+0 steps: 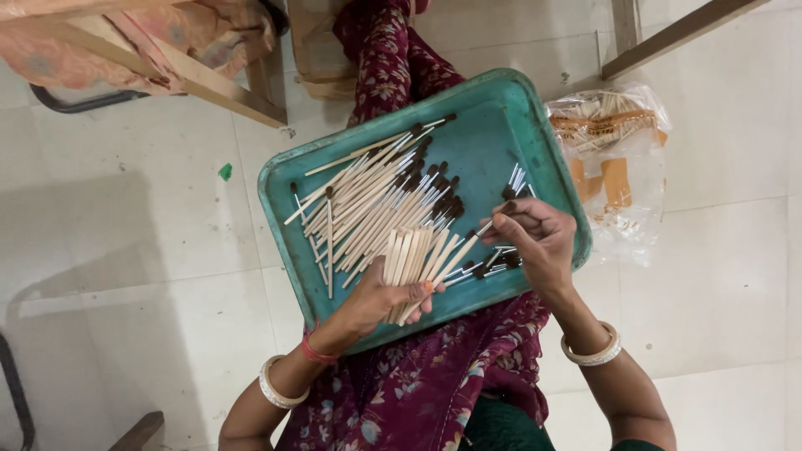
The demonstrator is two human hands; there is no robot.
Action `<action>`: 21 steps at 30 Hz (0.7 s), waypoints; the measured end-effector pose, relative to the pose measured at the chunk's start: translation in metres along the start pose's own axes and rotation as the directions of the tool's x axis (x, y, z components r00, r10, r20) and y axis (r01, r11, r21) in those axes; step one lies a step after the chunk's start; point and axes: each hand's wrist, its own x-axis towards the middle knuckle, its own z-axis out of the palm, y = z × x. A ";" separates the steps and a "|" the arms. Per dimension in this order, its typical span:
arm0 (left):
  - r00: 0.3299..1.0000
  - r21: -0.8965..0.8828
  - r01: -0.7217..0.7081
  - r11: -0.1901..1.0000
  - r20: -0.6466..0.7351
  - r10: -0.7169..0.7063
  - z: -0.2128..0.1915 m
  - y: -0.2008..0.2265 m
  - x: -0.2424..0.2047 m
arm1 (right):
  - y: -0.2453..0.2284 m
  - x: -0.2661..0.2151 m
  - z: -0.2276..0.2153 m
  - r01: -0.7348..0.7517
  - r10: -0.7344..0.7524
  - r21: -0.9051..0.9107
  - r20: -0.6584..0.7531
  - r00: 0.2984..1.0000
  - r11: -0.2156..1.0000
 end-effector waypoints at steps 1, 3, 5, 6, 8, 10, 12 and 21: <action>1.000 -0.010 -0.001 1.000 0.019 0.002 -0.003 -0.004 0.001 | 0.004 0.000 -0.001 -0.016 0.016 0.016 0.010 1.000 1.000; 0.999 -0.019 -0.002 1.000 0.040 0.003 -0.004 -0.005 0.002 | 0.009 0.001 -0.002 -0.032 0.031 0.032 0.018 0.999 0.999; 0.999 -0.109 0.040 0.993 0.028 -0.037 0.000 0.001 0.002 | 0.013 0.001 0.000 -0.040 0.036 0.127 0.033 0.999 0.991; 0.999 -0.108 0.039 0.993 0.028 -0.036 -0.002 -0.001 0.003 | 0.014 0.002 -0.001 -0.039 0.035 0.128 0.033 0.999 0.991; 0.997 -0.126 0.068 0.990 0.038 -0.064 -0.006 -0.005 0.003 | 0.017 0.004 -0.003 -0.056 0.057 0.174 -0.003 0.998 0.983; 0.997 -0.137 0.063 0.989 0.041 -0.058 -0.008 -0.006 0.004 | 0.018 0.002 -0.005 -0.047 0.047 0.173 0.005 0.999 0.984; 0.998 -0.149 0.060 0.987 0.044 -0.054 -0.009 -0.008 0.005 | 0.019 0.001 -0.007 -0.039 0.037 0.172 0.011 0.999 0.984; 0.999 0.034 0.039 0.999 -0.005 -0.038 -0.009 -0.011 0.000 | 0.026 -0.001 -0.001 0.115 -0.135 0.192 0.098 0.986 0.975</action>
